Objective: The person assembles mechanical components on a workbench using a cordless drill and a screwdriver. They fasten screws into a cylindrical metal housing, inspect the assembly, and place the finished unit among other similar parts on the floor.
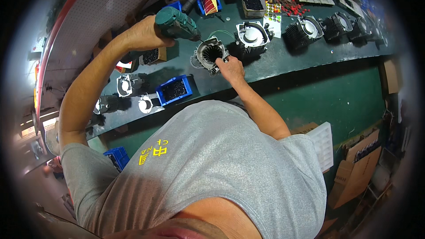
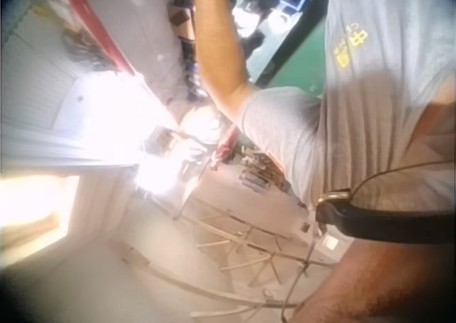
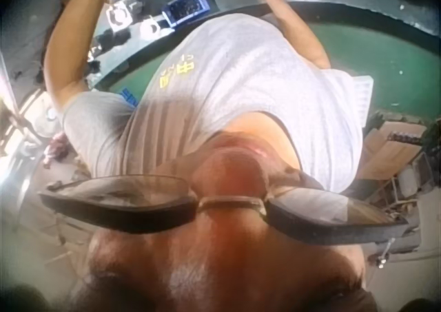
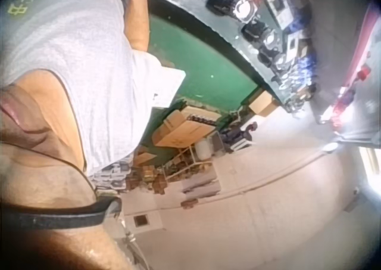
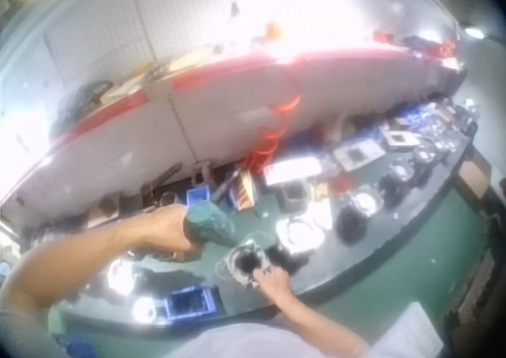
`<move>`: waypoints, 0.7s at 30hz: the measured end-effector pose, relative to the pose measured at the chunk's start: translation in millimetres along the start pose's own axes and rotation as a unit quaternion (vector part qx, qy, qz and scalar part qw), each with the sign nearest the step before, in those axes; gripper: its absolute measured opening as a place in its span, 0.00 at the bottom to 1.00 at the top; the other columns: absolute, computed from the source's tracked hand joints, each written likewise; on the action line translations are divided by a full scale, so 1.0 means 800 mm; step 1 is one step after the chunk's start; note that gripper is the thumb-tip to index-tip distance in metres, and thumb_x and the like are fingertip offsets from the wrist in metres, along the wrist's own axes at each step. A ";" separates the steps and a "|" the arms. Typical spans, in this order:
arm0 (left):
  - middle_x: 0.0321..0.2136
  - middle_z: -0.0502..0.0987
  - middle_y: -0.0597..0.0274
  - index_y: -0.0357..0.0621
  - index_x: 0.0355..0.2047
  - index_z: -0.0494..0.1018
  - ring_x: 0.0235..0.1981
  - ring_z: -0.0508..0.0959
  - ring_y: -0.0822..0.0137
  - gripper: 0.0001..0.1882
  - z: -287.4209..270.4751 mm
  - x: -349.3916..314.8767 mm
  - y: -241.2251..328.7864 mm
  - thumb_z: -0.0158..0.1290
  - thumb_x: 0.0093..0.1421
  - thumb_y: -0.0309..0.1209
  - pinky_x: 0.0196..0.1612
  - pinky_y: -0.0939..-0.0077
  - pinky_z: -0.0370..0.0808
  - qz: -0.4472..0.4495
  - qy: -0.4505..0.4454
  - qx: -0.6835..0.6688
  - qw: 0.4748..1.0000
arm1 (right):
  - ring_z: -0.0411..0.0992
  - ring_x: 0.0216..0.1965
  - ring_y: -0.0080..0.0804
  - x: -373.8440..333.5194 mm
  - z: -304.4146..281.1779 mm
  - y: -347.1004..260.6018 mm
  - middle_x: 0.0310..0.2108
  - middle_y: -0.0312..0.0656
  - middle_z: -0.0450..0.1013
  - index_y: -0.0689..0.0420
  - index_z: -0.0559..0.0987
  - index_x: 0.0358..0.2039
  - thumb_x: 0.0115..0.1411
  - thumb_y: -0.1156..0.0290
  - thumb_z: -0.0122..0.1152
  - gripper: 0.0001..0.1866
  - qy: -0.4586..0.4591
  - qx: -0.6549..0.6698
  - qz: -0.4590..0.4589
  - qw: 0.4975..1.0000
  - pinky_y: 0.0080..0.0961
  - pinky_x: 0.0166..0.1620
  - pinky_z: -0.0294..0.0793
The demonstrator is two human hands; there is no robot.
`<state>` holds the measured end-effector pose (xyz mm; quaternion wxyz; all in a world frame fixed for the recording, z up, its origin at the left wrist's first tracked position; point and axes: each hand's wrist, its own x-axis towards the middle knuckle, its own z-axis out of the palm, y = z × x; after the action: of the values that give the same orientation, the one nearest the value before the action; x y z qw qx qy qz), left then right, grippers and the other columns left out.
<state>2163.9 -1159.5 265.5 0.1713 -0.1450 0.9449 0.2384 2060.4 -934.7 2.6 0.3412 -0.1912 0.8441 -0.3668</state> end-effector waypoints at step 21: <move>0.41 0.83 0.53 0.43 0.50 0.76 0.44 0.81 0.55 0.27 0.001 -0.005 -0.014 0.67 0.49 0.36 0.54 0.59 0.76 -0.002 0.017 -0.010 1.000 | 0.78 0.42 0.60 0.005 0.010 0.010 0.36 0.62 0.80 0.64 0.84 0.40 0.53 0.48 0.59 0.29 0.030 0.000 -0.037 0.999 0.45 0.47 0.76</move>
<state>2172.0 -1167.9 261.5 0.1539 -0.1525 0.9449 0.2454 2062.7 -935.3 -9.5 0.3022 -0.2111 0.8462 -0.3848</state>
